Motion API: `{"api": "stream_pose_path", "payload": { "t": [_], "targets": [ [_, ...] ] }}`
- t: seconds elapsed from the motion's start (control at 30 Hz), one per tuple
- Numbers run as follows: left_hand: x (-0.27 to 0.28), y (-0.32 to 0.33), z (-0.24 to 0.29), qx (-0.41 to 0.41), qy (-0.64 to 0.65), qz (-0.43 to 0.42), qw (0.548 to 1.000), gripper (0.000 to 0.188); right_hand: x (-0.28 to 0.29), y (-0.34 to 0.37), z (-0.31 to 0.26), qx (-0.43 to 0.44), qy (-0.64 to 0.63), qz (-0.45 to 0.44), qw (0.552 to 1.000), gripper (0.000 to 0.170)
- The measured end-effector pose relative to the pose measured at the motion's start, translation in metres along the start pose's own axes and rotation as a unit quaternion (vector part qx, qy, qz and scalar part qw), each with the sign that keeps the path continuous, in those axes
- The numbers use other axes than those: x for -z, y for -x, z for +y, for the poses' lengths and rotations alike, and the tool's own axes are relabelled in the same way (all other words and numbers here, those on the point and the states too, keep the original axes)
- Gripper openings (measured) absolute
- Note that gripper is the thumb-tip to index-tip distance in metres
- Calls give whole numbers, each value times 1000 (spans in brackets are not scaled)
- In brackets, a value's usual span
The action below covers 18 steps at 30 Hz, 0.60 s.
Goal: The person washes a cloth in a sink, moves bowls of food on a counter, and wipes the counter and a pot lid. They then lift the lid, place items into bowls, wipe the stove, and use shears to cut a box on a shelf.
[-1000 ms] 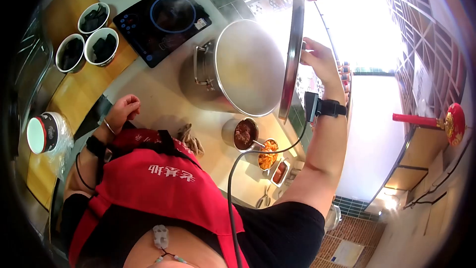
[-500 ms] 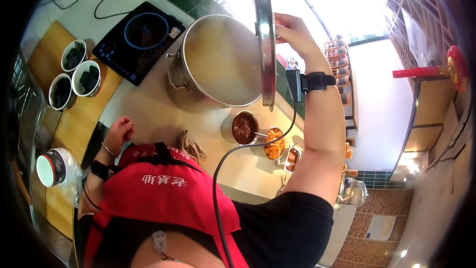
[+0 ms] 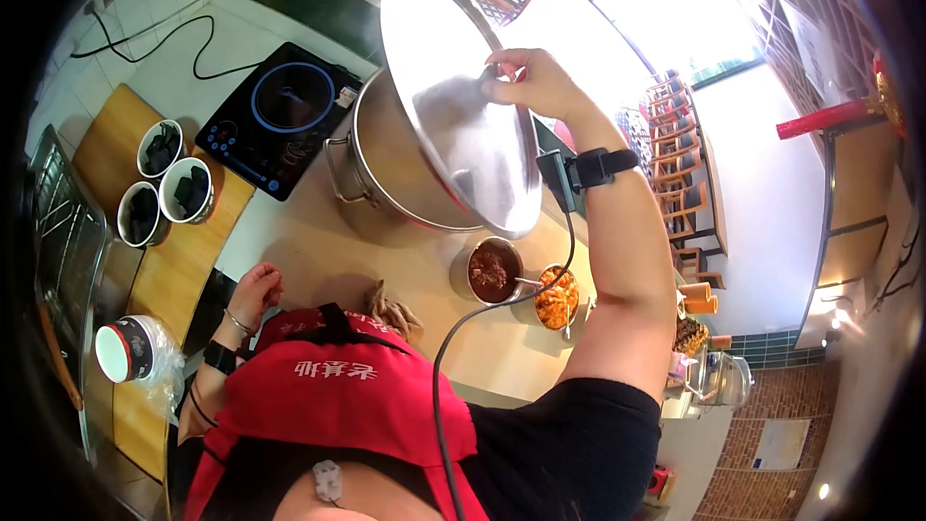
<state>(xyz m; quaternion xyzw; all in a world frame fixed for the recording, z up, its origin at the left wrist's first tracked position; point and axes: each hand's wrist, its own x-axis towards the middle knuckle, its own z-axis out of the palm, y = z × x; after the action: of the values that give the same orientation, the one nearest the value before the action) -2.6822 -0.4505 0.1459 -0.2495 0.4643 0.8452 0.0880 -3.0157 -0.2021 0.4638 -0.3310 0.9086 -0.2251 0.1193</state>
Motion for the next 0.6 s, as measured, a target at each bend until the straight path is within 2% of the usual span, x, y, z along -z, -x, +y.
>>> {"api": "stream_pose_path", "payload": {
  "t": [0.13, 0.17, 0.27, 0.37, 0.6],
  "targets": [
    [0, 0, -2, 9, -2, 4, 1000, 9, -22, 2, -12, 52, 84, -12, 995, 37],
    [1, -1, -4, 6, -2, -4, 1000, 9, -31, 0, -6, 67, 108, 10, 992, 35],
    [6, -3, -10, 1, -2, -19, 1000, 8, -47, -4, 5, 142, 150, -1, 978, 33],
    [8, -2, -12, 6, -4, -9, 1000, 9, -59, -13, 23, 174, 216, -20, 961, 33],
    [9, 2, -12, 3, 3, -8, 1000, 9, -68, -10, 28, 149, 215, -21, 965, 34]
  ]
}}
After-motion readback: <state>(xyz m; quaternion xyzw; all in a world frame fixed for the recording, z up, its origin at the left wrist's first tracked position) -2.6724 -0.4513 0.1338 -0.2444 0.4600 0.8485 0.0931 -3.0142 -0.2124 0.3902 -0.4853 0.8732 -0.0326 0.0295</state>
